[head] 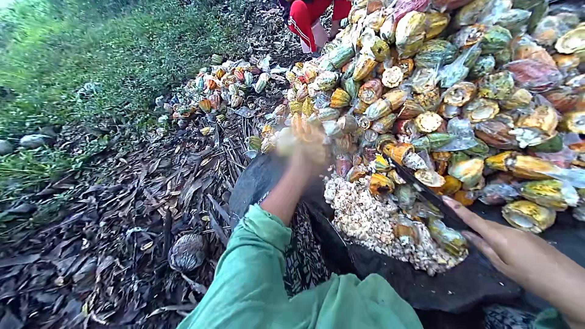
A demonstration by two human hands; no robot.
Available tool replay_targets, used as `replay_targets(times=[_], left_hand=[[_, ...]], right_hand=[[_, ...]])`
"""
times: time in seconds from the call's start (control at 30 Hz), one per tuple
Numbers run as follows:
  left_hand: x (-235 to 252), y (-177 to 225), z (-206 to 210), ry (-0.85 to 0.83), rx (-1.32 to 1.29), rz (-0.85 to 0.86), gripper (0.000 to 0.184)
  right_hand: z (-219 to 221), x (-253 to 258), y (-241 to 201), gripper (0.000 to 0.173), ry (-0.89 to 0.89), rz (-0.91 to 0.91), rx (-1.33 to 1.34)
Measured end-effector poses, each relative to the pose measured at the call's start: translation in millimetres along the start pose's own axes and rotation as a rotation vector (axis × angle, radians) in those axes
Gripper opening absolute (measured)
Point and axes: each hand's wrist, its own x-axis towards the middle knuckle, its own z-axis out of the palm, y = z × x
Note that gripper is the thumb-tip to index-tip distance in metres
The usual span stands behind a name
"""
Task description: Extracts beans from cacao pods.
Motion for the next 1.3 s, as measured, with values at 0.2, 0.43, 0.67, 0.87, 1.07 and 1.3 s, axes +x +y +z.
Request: replay_targets(times=[0.2,0.43,0.67,0.87,1.07,1.3], left_hand=[[7.9,210.2,-0.5,-0.12,-0.18,0.93,0.063],[7.4,-49.2,102.6,-0.535,1.048,0.582,0.046],[13.6,-358.4,53.3,-0.975,2.107,0.66,0.062],[0.4,-389.3,81.4,-0.737,2.297,0.051,0.077],[2.8,-347.6,69.1,-0.91,2.11,-0.136,0.088],[-19.4,-206.4,49.4,-0.745,0.851,-0.104,0.095]], right_hand=[[-25.3,-7.8,2.3,0.067,0.185,0.358,0.302],[-37.8,-0.4,-0.3,0.048,0.713,0.365,1.294],[-34.4,-17.9,3.5,0.04,0.7,0.57,1.595],[-27.3,-38.1,9.7,0.048,0.59,0.541,1.611],[-27.6,-40.7,14.4,0.036,0.693,0.63,1.626],[-13.9,-29.5,3.4,0.039,0.599,0.518,1.401]])
